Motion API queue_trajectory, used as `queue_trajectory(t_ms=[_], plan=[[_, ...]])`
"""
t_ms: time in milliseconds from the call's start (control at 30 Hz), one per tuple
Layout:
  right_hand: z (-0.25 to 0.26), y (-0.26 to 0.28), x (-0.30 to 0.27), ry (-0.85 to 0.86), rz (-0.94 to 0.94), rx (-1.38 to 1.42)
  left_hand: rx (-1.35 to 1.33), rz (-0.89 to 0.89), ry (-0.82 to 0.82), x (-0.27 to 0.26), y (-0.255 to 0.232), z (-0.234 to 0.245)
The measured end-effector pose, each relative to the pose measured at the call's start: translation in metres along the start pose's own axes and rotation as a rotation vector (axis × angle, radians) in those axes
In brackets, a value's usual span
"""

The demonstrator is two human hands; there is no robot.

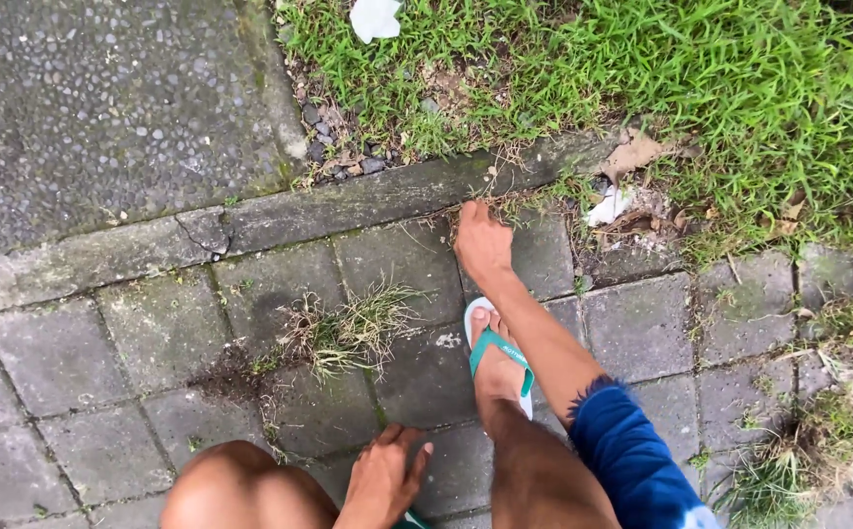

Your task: Pulling weeds and grass from between paving stones and the edge of a garden bed by hand.

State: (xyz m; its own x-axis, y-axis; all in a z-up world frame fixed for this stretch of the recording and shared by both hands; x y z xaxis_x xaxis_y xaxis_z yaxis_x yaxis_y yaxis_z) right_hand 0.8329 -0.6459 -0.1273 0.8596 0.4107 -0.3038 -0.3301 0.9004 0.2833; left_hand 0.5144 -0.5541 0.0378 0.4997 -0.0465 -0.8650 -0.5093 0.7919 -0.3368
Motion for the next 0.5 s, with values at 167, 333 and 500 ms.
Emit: queue_trajectory(t_ms=[167, 333, 500], plan=[[0.027, 0.015, -0.008, -0.121, -0.154, -0.068, 0.001, 0.011, 0.021, 0.003, 0.001, -0.001], [-0.012, 0.012, 0.009, -0.269, -0.095, 0.002, -0.013, -0.009, -0.030, 0.005, 0.003, -0.001], [0.023, 0.006, -0.001, 0.010, -0.214, 0.235, -0.013, 0.038, 0.031, 0.005, 0.002, 0.003]])
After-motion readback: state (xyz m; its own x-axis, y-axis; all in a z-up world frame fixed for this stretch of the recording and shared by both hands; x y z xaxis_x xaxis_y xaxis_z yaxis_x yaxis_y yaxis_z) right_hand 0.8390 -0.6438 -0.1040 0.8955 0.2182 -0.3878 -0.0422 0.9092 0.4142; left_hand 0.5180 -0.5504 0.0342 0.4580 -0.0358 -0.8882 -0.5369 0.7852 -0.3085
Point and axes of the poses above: each hand's wrist, its own x-axis towards the middle knuckle, its own z-axis out of the back of the hand, y = z × x, the point moved 6 cm from there along x, towards the middle knuckle, and after that the axes turned 7 degrees about x, right-handed, at the moved point
